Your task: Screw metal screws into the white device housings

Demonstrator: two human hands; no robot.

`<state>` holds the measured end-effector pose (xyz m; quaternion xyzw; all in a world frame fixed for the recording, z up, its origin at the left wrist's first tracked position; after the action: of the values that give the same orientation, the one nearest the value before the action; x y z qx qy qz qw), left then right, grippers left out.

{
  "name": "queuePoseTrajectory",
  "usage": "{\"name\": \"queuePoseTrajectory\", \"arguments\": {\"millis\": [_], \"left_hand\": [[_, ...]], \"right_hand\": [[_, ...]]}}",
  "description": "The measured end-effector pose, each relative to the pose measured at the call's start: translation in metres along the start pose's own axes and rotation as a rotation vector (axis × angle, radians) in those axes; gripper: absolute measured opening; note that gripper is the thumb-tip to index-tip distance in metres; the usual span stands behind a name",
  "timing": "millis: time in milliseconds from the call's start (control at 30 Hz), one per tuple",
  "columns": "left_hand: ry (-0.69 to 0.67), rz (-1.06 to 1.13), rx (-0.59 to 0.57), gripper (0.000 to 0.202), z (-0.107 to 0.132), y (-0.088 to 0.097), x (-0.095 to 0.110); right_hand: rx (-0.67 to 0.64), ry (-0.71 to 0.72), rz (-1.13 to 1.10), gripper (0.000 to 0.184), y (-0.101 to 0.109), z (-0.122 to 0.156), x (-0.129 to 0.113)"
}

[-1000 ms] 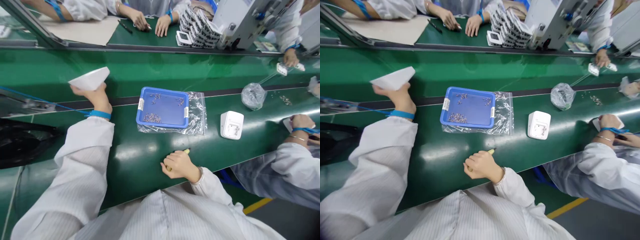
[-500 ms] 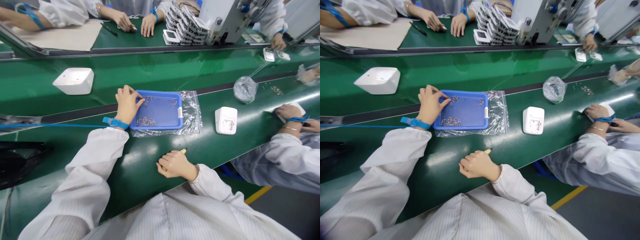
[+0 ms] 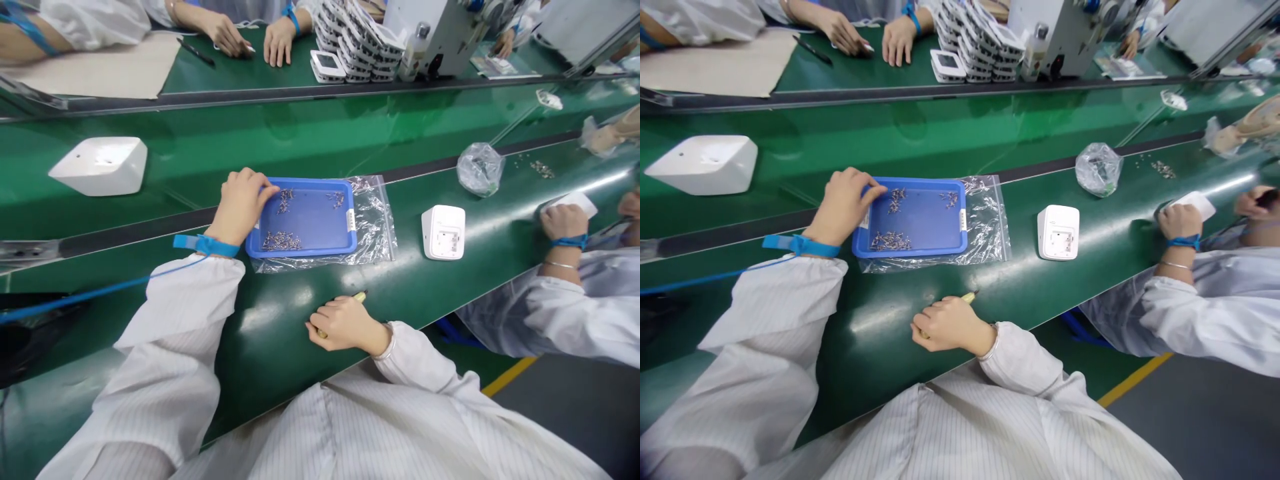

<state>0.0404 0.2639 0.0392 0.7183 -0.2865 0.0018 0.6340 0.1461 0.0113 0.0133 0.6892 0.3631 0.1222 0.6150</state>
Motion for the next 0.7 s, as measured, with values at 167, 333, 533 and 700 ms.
{"name": "queuePoseTrajectory", "arguments": {"millis": [167, 333, 533, 700], "left_hand": [[-0.037, 0.132, 0.048, 0.027, -0.017, 0.002, 0.001], [-0.083, 0.159, 0.018, 0.04, -0.014, -0.007, 0.002], [-0.075, 0.196, 0.04, 0.018, -0.009, -0.014, -0.003], [-0.081, 0.194, 0.121, 0.016, -0.007, -0.003, 0.0]], "right_hand": [[-0.011, 0.0, -0.006, 0.034, -0.002, -0.001, 0.0], [-0.082, 0.003, 0.006, 0.033, -0.009, -0.002, 0.0], [-0.069, 0.008, 0.004, 0.032, -0.007, -0.001, 0.0], [-0.078, -0.002, 0.007, 0.032, -0.007, -0.002, 0.002]]}}
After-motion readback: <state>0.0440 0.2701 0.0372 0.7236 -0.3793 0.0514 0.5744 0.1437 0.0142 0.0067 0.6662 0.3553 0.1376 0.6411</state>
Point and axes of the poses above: each hand's wrist, its own z-axis away from the middle knuckle, its own y-axis out of the back of the hand, x = y × z, the point moved 9 cm from there along -z, towards the middle knuckle, and after that the axes turned 3 degrees about -x, right-handed, at the moved point
